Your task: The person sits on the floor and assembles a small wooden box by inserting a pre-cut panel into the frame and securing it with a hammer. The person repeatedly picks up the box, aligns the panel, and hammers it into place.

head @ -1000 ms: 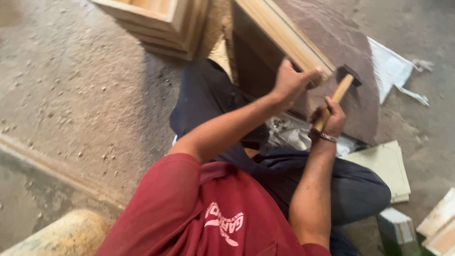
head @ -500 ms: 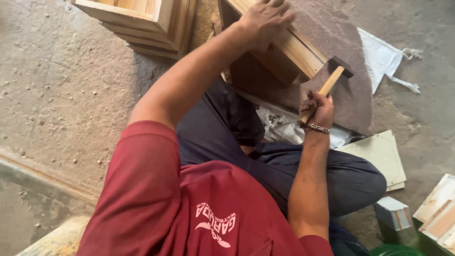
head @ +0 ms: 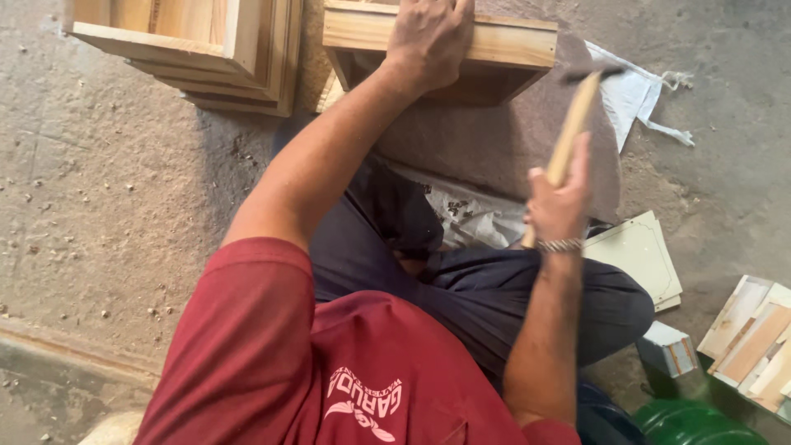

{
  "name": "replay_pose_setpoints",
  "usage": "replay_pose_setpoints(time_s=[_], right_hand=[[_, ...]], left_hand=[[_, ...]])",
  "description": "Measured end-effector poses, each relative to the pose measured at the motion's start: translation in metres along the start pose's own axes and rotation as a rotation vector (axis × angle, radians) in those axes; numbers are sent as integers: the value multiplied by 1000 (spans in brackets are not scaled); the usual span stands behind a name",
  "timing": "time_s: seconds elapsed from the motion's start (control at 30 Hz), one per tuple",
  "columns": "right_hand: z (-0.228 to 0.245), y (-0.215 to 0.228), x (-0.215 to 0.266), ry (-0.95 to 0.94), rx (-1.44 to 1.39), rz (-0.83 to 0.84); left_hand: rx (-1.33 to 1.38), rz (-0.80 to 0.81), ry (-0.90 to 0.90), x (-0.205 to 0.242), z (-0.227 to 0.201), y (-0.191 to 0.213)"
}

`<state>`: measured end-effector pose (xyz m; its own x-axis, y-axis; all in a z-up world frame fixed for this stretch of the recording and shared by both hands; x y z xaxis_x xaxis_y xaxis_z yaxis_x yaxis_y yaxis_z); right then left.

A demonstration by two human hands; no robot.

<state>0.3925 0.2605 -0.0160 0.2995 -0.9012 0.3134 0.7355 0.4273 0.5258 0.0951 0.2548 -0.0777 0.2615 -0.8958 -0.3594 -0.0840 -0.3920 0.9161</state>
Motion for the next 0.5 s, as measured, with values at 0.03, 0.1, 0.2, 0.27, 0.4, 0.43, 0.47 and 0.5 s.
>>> replay_pose_setpoints(time_s=[0.03,0.1,0.2,0.27,0.4,0.43,0.47,0.5], right_hand=[[27,14,11,463,122,-69],[47,42,30,444,-10,-81],[68,43,47,826,355,-279],[65,27,41,853,327,-247],[35,16,18,354,467,-11],[34,16,17,427,453,-31],[35,17,18,500,437,-51],[34,20,23,567,426,-73]], left_hand=[[20,53,5,0,1,-3],[64,160,6,2,0,-9],[-81,-131,-36,1,-3,-1],[-55,-144,-29,3,0,0],[60,62,-30,8,-1,-10],[59,52,-8,5,1,-10],[58,41,13,2,3,-8],[64,32,30,1,1,-7]])
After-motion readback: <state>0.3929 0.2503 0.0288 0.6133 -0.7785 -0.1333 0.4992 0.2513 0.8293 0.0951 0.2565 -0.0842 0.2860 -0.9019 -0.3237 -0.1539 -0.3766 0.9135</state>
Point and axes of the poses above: each hand's wrist, its own x-axis away from the middle knuckle, its own y-axis out of the back of the hand, z = x × y, the point moved 3 cm from there along -x, towards the middle knuckle, and after that the axes turned 4 degrees about -x, right-handed, at the moved point
